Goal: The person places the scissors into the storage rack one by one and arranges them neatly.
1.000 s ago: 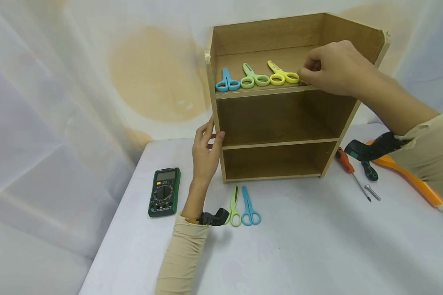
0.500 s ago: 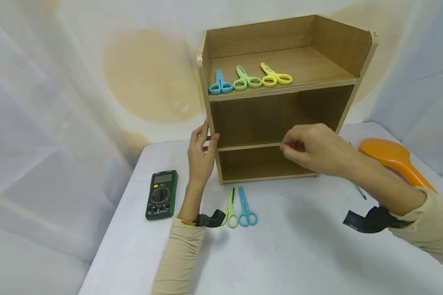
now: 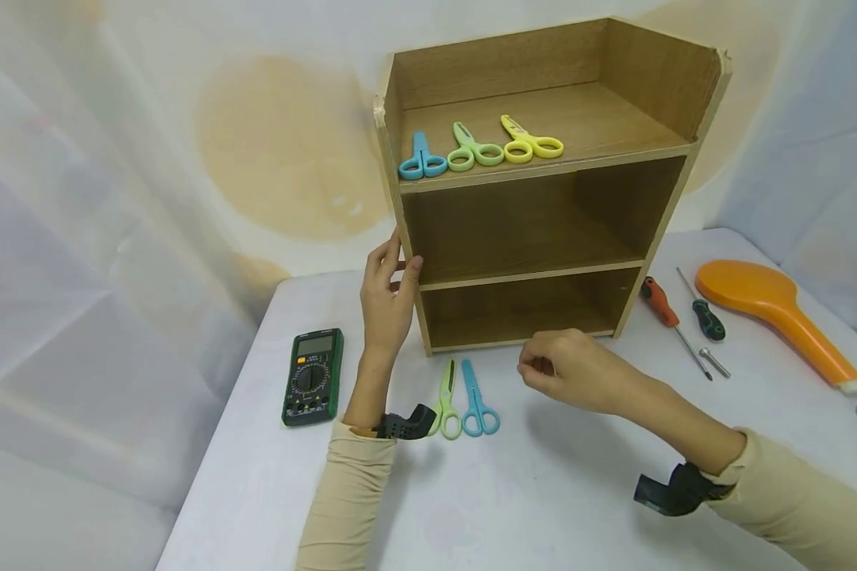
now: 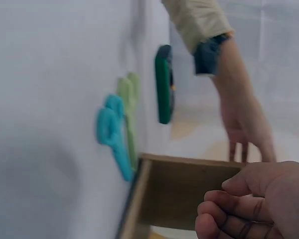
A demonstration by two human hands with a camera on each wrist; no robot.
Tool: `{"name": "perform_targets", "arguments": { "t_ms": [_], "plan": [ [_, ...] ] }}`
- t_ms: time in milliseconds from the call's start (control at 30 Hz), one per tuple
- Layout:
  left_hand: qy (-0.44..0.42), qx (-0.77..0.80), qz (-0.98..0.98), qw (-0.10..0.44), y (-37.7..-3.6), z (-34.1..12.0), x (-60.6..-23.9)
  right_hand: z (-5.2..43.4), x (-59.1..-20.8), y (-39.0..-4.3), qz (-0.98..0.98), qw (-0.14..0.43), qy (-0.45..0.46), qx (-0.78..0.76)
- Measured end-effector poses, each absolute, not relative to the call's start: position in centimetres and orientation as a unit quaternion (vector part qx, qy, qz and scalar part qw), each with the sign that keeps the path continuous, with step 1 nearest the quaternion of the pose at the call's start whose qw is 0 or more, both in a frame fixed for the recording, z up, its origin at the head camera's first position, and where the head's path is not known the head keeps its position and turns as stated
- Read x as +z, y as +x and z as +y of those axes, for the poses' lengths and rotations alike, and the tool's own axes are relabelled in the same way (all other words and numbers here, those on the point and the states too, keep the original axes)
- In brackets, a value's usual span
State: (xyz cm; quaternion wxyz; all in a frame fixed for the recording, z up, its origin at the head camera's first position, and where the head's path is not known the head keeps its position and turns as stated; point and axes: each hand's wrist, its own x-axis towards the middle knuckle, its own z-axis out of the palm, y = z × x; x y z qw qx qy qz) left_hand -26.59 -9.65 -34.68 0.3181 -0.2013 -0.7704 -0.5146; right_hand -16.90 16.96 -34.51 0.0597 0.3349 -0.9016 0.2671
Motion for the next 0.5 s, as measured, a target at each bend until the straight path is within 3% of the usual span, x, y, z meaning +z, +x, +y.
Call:
{"name": "perform_targets", "arguments": {
  "t_ms": [500],
  "plan": [
    [-0.192,-0.516,-0.774,0.312,-26.5,-9.6,-34.7,15.6,-39.5,-16.4,-0.897,-0.001,0.337,0.286]
  ]
}}
